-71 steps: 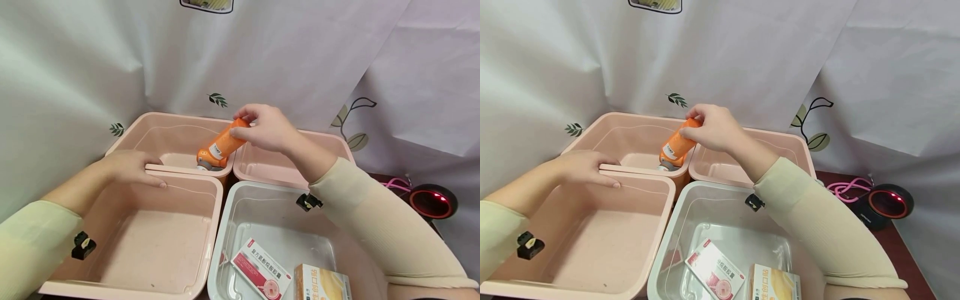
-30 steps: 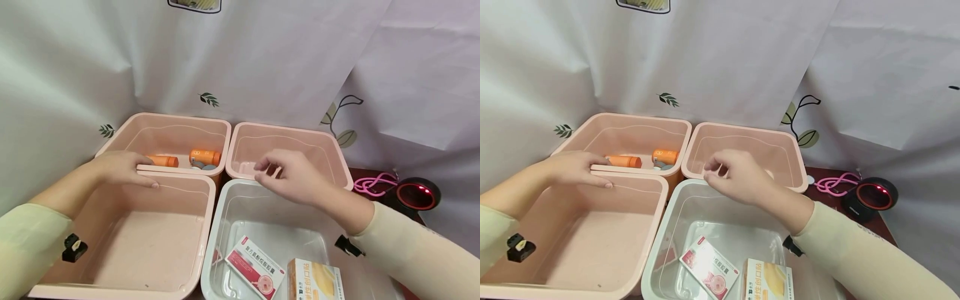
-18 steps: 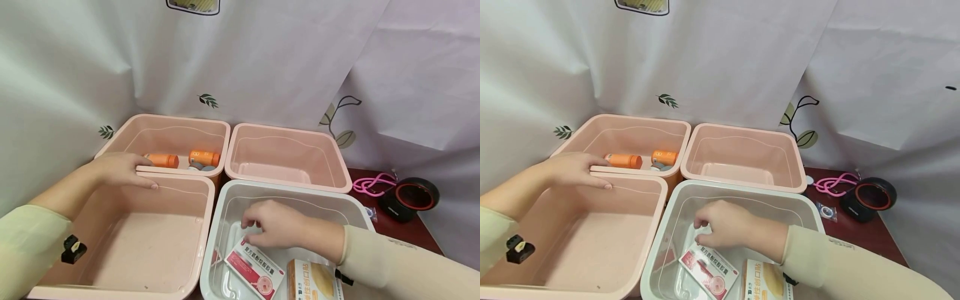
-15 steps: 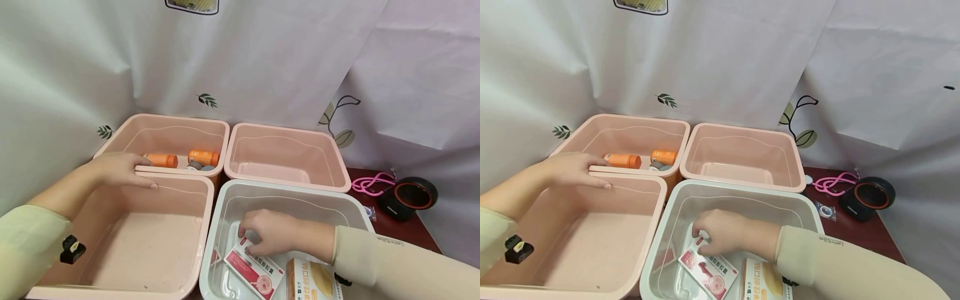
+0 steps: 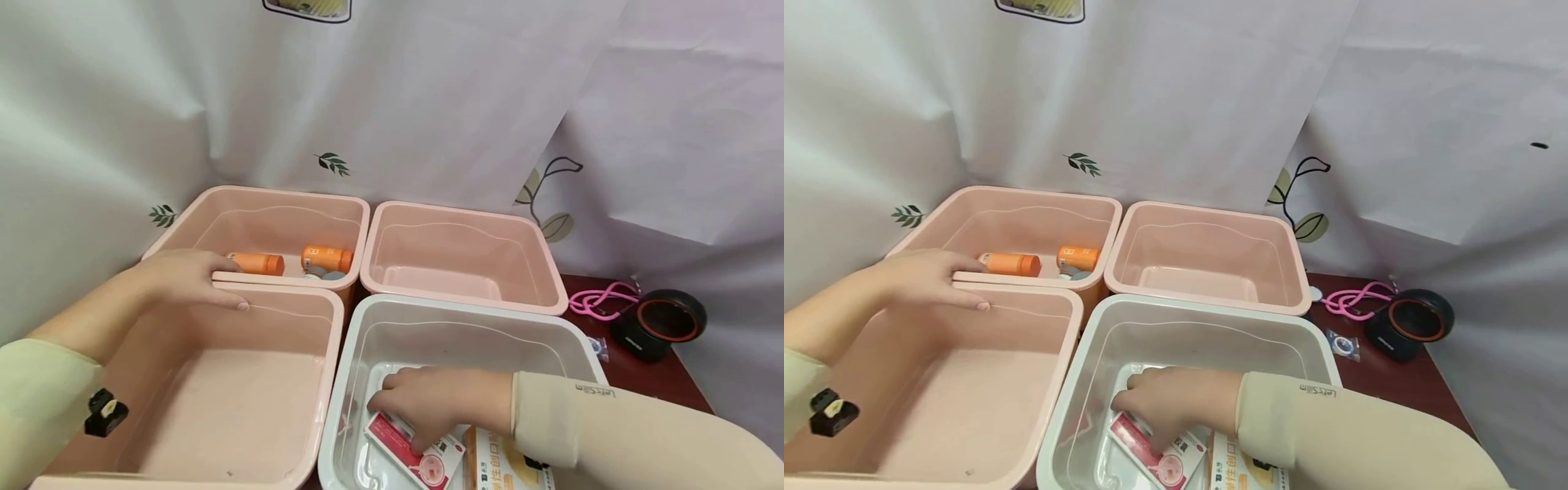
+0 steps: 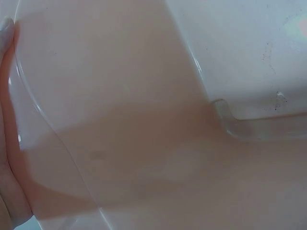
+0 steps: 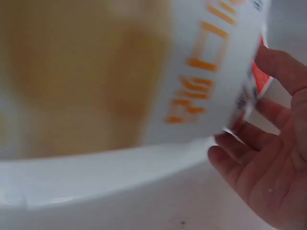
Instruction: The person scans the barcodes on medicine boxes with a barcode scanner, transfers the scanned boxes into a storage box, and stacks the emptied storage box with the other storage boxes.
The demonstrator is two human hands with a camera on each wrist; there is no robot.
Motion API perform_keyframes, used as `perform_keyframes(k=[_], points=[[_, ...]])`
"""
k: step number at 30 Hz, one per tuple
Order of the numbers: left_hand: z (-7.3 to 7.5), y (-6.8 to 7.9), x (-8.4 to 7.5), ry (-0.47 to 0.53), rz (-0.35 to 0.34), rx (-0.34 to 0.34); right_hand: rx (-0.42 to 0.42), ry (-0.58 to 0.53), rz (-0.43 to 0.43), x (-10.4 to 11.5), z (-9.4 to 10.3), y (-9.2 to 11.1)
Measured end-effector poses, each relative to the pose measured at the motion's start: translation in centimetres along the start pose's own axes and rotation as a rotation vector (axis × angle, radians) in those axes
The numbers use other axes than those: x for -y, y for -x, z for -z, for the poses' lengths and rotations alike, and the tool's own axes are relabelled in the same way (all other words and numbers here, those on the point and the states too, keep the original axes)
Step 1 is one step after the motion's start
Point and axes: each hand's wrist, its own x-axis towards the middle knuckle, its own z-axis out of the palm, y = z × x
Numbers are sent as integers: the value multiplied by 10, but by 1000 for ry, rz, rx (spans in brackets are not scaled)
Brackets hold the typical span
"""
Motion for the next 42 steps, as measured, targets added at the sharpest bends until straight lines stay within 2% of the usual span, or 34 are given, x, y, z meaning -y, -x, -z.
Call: perform_keyframes(k=[4, 9, 13, 18, 22, 27, 34, 38, 42], points=[[4, 5, 0, 15, -1, -9, 20, 13, -67, 3, 10, -1], [4, 0, -4, -2, -7, -13, 14, 15, -142, 2, 21, 8], [4, -3, -6, -2, -1, -1, 12, -41, -129, 0, 30, 15], [4, -6, -8, -1, 1, 3, 55, -148, -106, -1, 43, 23], [4, -9, -7, -10, -7, 3, 50, -214, -51, -4, 53, 31], [4, -9, -8, -10, -25, 2, -35, -325, 29, -16, 66, 41], [5, -8, -7, 6, -34, -4, -203, -410, 99, -30, 89, 62], [5, -7, -7, 8, -28, -3, -304, -481, 152, -27, 108, 89], [2, -7, -8, 3, -10, -6, -386, -582, 206, -17, 127, 128]])
